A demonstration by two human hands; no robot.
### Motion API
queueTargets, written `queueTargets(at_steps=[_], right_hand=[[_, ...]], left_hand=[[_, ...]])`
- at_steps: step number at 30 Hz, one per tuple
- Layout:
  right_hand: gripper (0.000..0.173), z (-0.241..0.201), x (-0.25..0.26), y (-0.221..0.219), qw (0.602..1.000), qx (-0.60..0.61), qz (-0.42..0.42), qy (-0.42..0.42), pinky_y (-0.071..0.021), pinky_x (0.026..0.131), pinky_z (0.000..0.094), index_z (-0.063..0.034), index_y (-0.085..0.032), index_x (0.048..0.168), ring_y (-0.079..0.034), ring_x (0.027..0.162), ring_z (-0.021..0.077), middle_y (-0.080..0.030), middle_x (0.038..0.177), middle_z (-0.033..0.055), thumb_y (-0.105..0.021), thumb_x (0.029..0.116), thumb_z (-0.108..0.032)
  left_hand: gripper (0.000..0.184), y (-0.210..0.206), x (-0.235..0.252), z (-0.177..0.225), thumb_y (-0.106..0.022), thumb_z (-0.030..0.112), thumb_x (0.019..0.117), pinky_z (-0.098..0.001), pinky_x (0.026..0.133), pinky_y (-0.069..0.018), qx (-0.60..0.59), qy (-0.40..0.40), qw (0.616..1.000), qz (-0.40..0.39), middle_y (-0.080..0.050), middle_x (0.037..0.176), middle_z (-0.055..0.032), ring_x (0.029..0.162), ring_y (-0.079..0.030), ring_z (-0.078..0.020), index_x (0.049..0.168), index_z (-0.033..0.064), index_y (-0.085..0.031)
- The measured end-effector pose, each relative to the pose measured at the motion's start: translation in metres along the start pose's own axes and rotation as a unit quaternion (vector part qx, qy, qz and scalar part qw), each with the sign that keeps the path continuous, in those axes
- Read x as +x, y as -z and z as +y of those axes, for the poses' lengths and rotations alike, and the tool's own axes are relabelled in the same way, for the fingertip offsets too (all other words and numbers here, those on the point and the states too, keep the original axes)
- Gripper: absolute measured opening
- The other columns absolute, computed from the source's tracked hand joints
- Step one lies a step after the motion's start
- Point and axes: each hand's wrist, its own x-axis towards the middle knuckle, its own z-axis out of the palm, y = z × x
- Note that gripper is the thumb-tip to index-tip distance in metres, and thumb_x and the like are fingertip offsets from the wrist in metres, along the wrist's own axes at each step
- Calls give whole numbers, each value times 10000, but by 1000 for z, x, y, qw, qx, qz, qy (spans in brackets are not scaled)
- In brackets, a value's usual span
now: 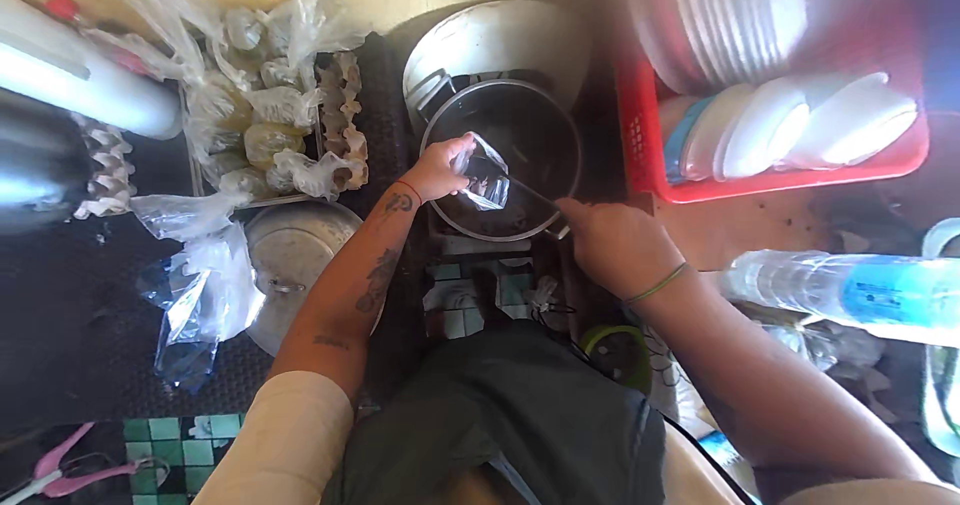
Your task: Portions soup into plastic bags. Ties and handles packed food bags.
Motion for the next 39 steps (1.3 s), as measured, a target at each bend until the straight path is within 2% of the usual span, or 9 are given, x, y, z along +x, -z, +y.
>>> queueTargets(at_steps=[7, 10, 15, 18, 21, 25, 32, 35, 39], right_hand=[[496, 1, -30, 4, 995, -36, 81, 34, -528, 552, 501, -166, -586, 1464, -673, 729, 397, -646, 971, 231, -570, 989, -23], [469, 20, -40, -3, 985, 4, 161, 58, -514, 513, 545, -171, -640, 1417, -661, 662, 418, -649, 881, 233, -569, 981, -13], [363, 64, -30, -14, 959, 169, 215, 76, -542, 667, 638, -129, -688, 1357, -701, 783, 431, -718, 916, 225, -530, 1034, -81], [320, 73, -13, -27, 944, 274, 180, 34, -548, 755, 611, -79, -676, 1348, -708, 820, 375, -738, 984, 215, -550, 1054, -90], [329, 64, 12, -39, 934, 339, 106, -40, -539, 786, 572, -54, -631, 1380, -675, 810, 341, -709, 981, 211, -509, 1080, -114], [395, 29, 53, -58, 970, 224, 4, -97, -524, 862, 690, -93, -539, 1468, -679, 1035, 506, -690, 1122, 302, -444, 1087, -134], [686, -32, 123, -106, 989, 89, -78, -92, -560, 839, 613, -12, -234, 1610, -648, 1119, 501, -552, 1348, 337, -526, 991, 26], [617, -45, 143, -115, 986, 101, -98, -92, -558, 853, 609, 10, -292, 1576, -649, 1149, 476, -601, 1310, 311, -520, 1003, -14], [377, -37, 163, -119, 962, 223, -124, -102, -502, 955, 670, 64, -585, 1309, -620, 1210, 470, -630, 1283, 305, -611, 963, -82]], left_hand=[[893, 11, -2, -4, -680, -154, 817, -328, 655, -561, -33, 26, 999, 13, -470, 1557, -118, 886, -666, -181, 1605, 59, -319], [862, 15, -2, -9, -695, -158, 805, -322, 653, -562, -65, 27, 997, 23, -496, 1528, -129, 900, -667, -184, 1576, 56, -374], [807, 17, -2, -11, -703, -141, 823, -277, 649, -545, -89, 23, 996, 19, -601, 1379, -143, 849, -647, -143, 1552, 50, -415], [783, 19, -4, -15, -676, -142, 837, -270, 663, -540, -93, 26, 995, 22, -575, 1461, -108, 910, -658, -133, 1554, 40, -419], [708, 25, -12, -20, -665, -127, 842, -245, 646, -518, -121, 20, 991, 50, -613, 1401, -105, 842, -636, -96, 1508, 31, -480], [733, 31, -25, -22, -722, -118, 827, -275, 671, -561, -89, 11, 993, 74, -596, 1422, -128, 886, -675, -135, 1503, 40, -488], [844, 25, -45, 8, -721, -121, 821, -321, 737, -608, -42, -20, 994, 97, -403, 1609, -128, 971, -705, -171, 1573, 30, -369], [842, 28, -54, 21, -703, -105, 831, -311, 721, -597, -49, -36, 991, 117, -394, 1621, -108, 937, -698, -154, 1584, 38, -353], [829, 35, -66, 34, -705, -107, 825, -277, 663, -587, -72, -75, 985, 140, -410, 1608, -110, 876, -692, -126, 1571, 20, -366]])
